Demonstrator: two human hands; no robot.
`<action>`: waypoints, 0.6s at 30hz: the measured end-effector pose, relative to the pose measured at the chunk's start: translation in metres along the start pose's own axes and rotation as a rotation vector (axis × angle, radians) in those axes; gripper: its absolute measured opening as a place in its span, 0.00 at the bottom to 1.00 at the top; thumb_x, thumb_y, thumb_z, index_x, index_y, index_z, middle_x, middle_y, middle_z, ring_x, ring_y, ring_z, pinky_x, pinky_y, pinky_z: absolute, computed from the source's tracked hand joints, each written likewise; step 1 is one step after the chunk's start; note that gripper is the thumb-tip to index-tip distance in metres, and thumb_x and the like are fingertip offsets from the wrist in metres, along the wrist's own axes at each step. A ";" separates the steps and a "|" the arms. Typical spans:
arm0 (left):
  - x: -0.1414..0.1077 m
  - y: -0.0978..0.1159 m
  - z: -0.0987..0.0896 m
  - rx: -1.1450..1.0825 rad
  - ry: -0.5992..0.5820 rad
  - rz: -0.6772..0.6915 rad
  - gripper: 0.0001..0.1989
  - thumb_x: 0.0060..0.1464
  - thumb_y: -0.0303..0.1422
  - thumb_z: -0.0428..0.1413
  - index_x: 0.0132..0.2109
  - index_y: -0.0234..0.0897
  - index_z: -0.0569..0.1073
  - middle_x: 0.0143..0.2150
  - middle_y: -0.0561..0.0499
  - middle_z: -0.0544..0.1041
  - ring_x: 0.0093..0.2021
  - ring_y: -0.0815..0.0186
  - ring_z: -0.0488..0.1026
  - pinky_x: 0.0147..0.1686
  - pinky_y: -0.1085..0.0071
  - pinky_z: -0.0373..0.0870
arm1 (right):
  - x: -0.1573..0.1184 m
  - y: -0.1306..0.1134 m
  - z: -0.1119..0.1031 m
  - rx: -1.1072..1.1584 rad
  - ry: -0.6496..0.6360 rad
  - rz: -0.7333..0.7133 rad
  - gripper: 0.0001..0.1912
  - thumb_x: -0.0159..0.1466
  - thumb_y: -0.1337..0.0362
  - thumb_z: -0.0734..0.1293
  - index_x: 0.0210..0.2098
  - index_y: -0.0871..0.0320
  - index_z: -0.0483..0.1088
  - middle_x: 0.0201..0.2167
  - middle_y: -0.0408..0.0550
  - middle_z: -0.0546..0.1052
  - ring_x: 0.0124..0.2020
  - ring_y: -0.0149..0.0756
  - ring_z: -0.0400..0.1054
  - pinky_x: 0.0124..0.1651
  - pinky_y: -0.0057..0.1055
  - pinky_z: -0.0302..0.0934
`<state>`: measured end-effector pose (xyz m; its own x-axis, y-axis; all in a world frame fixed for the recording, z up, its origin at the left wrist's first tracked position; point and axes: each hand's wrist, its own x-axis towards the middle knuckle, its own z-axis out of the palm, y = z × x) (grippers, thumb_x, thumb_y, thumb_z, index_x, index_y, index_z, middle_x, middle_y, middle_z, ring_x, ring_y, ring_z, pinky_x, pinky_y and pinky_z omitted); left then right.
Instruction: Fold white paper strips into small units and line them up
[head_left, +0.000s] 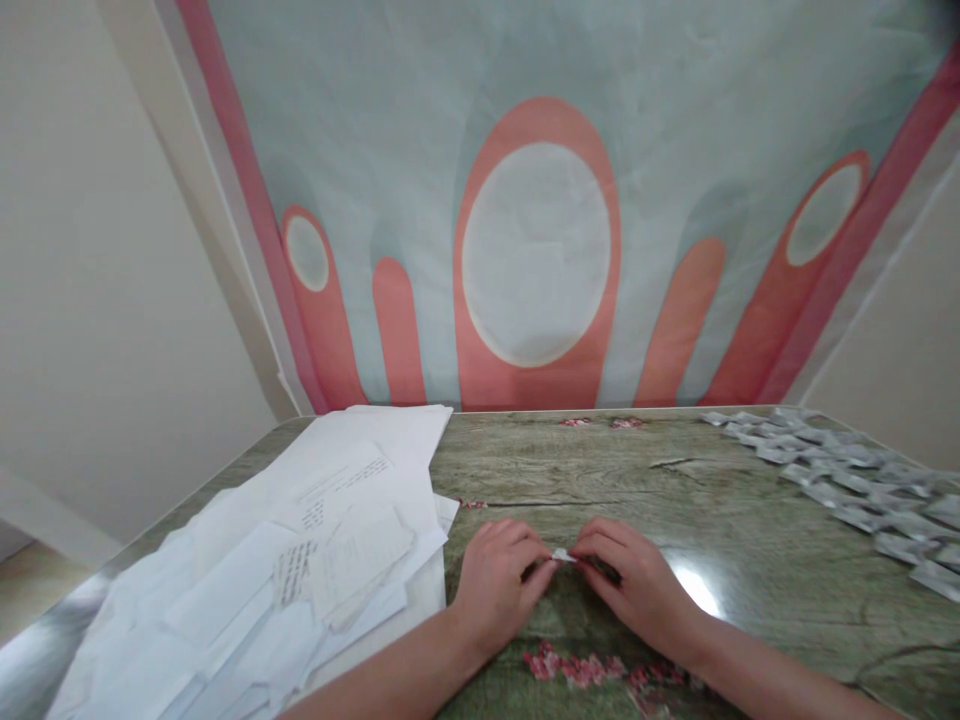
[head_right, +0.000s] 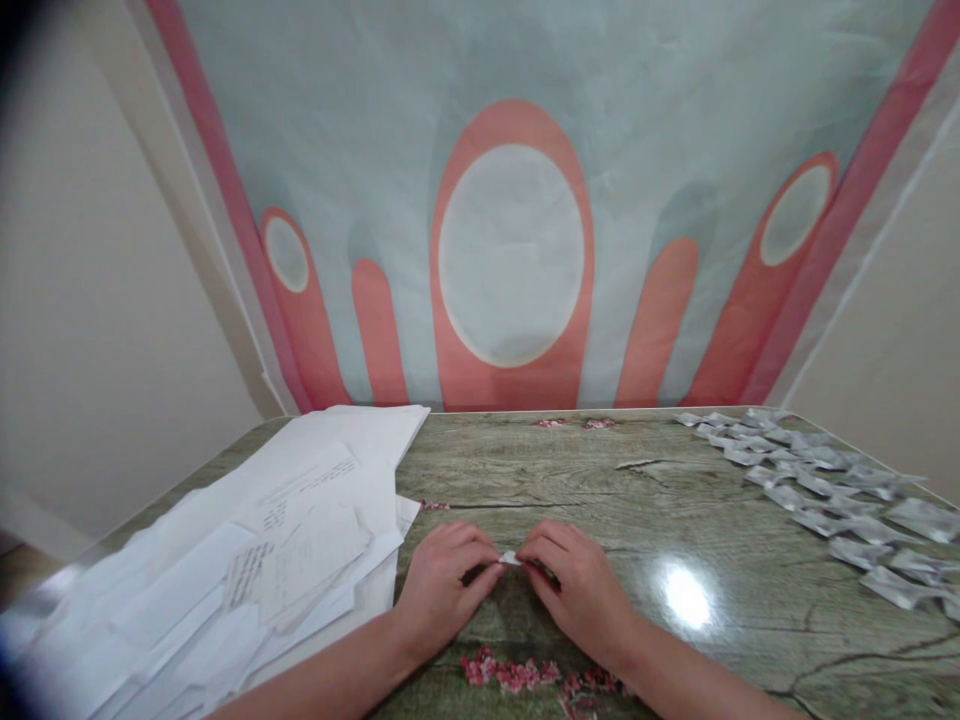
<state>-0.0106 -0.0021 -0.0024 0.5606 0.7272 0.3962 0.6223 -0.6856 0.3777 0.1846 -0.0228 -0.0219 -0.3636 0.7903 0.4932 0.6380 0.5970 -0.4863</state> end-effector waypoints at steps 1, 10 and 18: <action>0.000 0.000 0.000 -0.002 0.007 -0.010 0.03 0.54 0.32 0.55 0.33 0.39 0.72 0.33 0.53 0.73 0.37 0.64 0.68 0.38 0.68 0.61 | 0.000 0.000 0.000 -0.006 -0.001 0.004 0.09 0.59 0.75 0.60 0.34 0.56 0.68 0.31 0.47 0.71 0.34 0.37 0.64 0.37 0.34 0.58; 0.000 -0.002 0.001 -0.033 0.020 0.020 0.03 0.52 0.30 0.56 0.36 0.41 0.73 0.34 0.52 0.73 0.38 0.64 0.68 0.38 0.69 0.60 | -0.001 0.002 0.001 -0.113 -0.014 -0.045 0.08 0.58 0.75 0.61 0.32 0.56 0.68 0.29 0.45 0.70 0.33 0.36 0.63 0.36 0.33 0.53; 0.001 0.000 0.002 -0.006 -0.052 0.032 0.03 0.50 0.27 0.58 0.33 0.39 0.72 0.32 0.54 0.72 0.37 0.65 0.67 0.37 0.70 0.59 | -0.002 0.003 0.007 -0.211 -0.066 -0.079 0.07 0.59 0.74 0.61 0.29 0.57 0.67 0.27 0.44 0.69 0.31 0.35 0.61 0.37 0.33 0.52</action>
<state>-0.0094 -0.0015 -0.0035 0.6084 0.7052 0.3640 0.6002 -0.7089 0.3704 0.1825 -0.0218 -0.0294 -0.4574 0.7535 0.4723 0.7311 0.6210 -0.2827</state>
